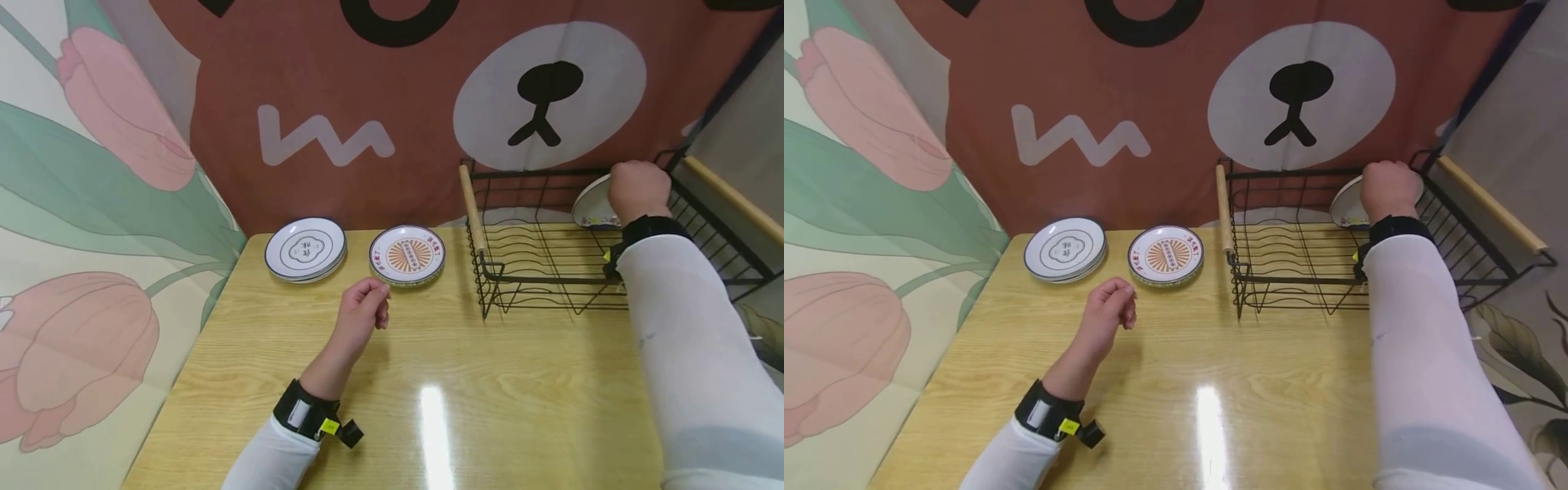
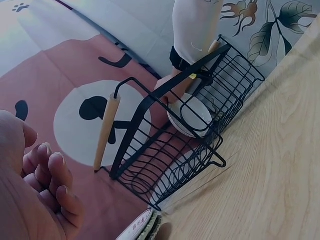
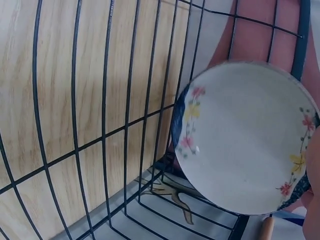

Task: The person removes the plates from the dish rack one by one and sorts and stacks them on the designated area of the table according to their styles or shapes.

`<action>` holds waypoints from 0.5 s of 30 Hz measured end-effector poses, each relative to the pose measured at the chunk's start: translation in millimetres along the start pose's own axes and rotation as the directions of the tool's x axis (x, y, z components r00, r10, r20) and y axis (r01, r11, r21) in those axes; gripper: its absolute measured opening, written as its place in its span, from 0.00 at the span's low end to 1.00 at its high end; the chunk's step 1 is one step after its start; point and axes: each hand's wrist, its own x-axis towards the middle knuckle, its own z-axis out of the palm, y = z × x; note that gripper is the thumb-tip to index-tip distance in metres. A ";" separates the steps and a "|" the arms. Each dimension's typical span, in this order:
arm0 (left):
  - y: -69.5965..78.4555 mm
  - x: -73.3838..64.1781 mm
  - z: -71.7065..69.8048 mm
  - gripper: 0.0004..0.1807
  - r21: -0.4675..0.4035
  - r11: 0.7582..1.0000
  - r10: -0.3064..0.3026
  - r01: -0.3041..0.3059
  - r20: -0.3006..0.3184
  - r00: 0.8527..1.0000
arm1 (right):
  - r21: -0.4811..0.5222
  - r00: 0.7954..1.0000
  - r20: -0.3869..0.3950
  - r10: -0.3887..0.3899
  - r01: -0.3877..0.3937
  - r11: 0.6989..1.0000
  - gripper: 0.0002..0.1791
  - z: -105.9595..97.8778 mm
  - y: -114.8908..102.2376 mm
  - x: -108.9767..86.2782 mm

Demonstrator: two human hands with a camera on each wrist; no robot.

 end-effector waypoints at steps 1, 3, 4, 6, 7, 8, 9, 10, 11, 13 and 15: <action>0.2 0.1 -0.8 0.12 -0.002 1.000 -0.002 0.002 -0.005 1.000 | 0.009 1.000 -0.006 0.002 -0.002 1.000 0.13 -1.3 0.0 -0.8; 0.6 0.3 -2.8 0.11 -0.004 1.000 -0.006 0.005 -0.015 1.000 | 0.011 1.000 0.003 0.008 -0.008 1.000 0.13 -5.3 -0.6 -1.6; 1.1 0.1 -3.6 0.11 -0.007 1.000 -0.005 0.005 -0.019 1.000 | 0.009 1.000 0.015 0.012 -0.012 1.000 0.13 -7.8 -1.1 -1.5; 1.8 0.1 -5.3 0.11 -0.015 1.000 -0.012 0.012 -0.027 1.000 | 0.007 0.999 0.046 0.017 -0.017 1.000 0.12 -14.9 -1.7 -0.3; 2.1 0.0 -6.1 0.11 -0.017 1.000 -0.014 0.013 -0.029 0.999 | 0.006 0.998 0.059 0.020 -0.020 1.000 0.12 -19.2 -1.8 0.6; 2.2 0.2 -6.9 0.11 -0.016 1.000 -0.015 0.015 -0.029 0.999 | 0.004 0.997 0.071 0.025 -0.025 1.000 0.12 -23.7 -2.0 1.5; 2.4 0.0 -7.7 0.11 -0.017 1.000 -0.015 0.015 -0.029 0.999 | 0.009 0.997 0.077 0.024 -0.025 1.000 0.13 -28.6 -2.4 2.4; 2.2 0.2 -8.6 0.11 -0.016 1.000 -0.017 0.017 -0.029 0.999 | 0.016 0.996 0.083 0.024 -0.025 1.000 0.13 -33.9 -2.8 3.4; 2.0 0.3 -9.4 0.11 -0.017 1.000 -0.019 0.018 -0.030 0.999 | 0.021 0.996 0.085 0.022 -0.024 0.999 0.13 -39.6 -3.1 4.5; 1.5 0.8 -10.9 0.11 -0.014 1.000 -0.018 0.018 -0.032 0.999 | 0.029 0.997 0.079 0.012 -0.015 0.999 0.13 -50.8 -4.1 5.0; 1.2 1.5 -11.9 0.11 -0.016 1.000 -0.016 0.016 -0.036 0.999 | 0.040 0.998 0.059 -0.007 0.005 0.999 0.13 -62.3 -5.2 5.3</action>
